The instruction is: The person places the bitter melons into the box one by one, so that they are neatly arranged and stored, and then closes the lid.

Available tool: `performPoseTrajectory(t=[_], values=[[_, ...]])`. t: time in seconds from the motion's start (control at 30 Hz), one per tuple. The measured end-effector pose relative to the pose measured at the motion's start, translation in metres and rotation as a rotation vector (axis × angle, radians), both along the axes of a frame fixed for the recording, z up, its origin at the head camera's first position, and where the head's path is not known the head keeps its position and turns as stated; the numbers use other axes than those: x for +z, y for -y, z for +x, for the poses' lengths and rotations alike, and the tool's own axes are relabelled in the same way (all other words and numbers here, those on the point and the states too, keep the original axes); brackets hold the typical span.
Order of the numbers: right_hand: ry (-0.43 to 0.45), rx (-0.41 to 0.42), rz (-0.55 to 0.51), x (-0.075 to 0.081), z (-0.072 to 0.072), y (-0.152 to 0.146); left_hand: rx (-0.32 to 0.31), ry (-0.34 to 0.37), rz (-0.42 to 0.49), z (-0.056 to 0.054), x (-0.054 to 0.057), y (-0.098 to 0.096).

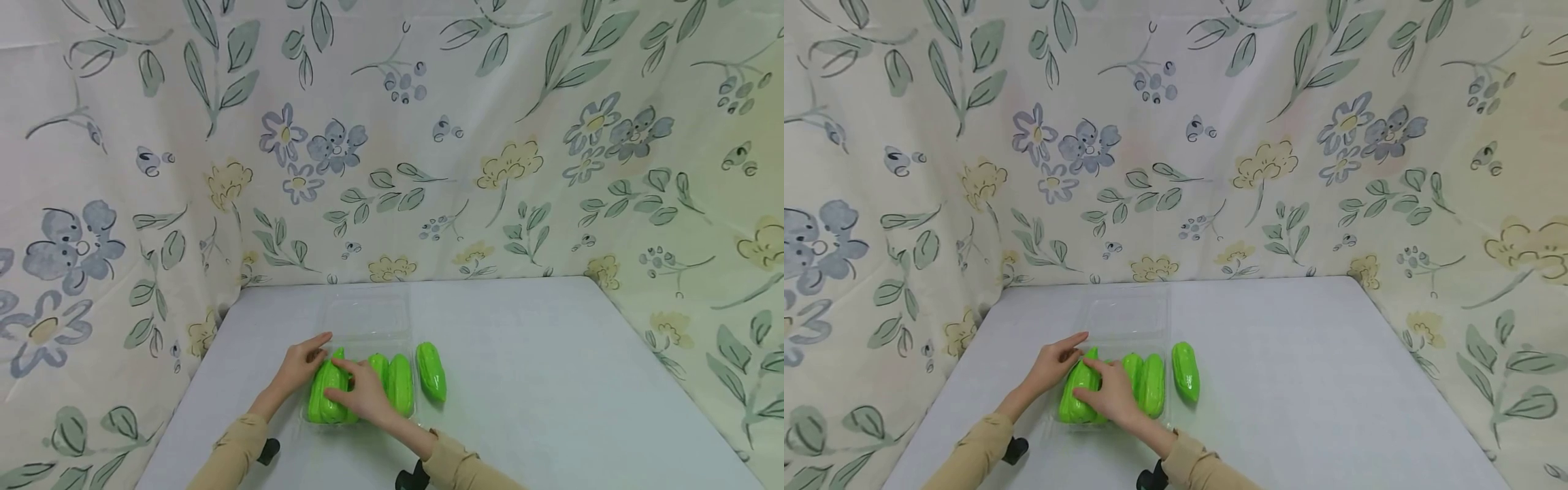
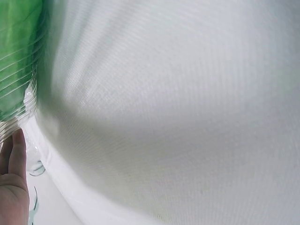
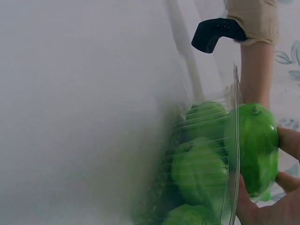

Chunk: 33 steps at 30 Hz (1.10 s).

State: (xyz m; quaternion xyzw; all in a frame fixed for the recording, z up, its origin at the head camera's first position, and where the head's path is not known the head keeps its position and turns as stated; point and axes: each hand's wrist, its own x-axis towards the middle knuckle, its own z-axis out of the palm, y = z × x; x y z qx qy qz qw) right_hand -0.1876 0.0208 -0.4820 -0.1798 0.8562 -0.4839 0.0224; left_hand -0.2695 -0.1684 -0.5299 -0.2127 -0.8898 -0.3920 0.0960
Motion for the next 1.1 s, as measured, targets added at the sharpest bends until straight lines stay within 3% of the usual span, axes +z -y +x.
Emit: performPoseTrajectory(t=[0.53,1.1], values=[[-0.001,-0.016,-0.025,0.0022,0.0021,-0.0003,0.015,-0.005,-0.015,0.0015,0.0047,-0.0022],[-0.004,-0.047,-0.006,-0.0031,0.0009,0.0016,0.001,-0.018,0.001,0.0003,0.0006,-0.0009]])
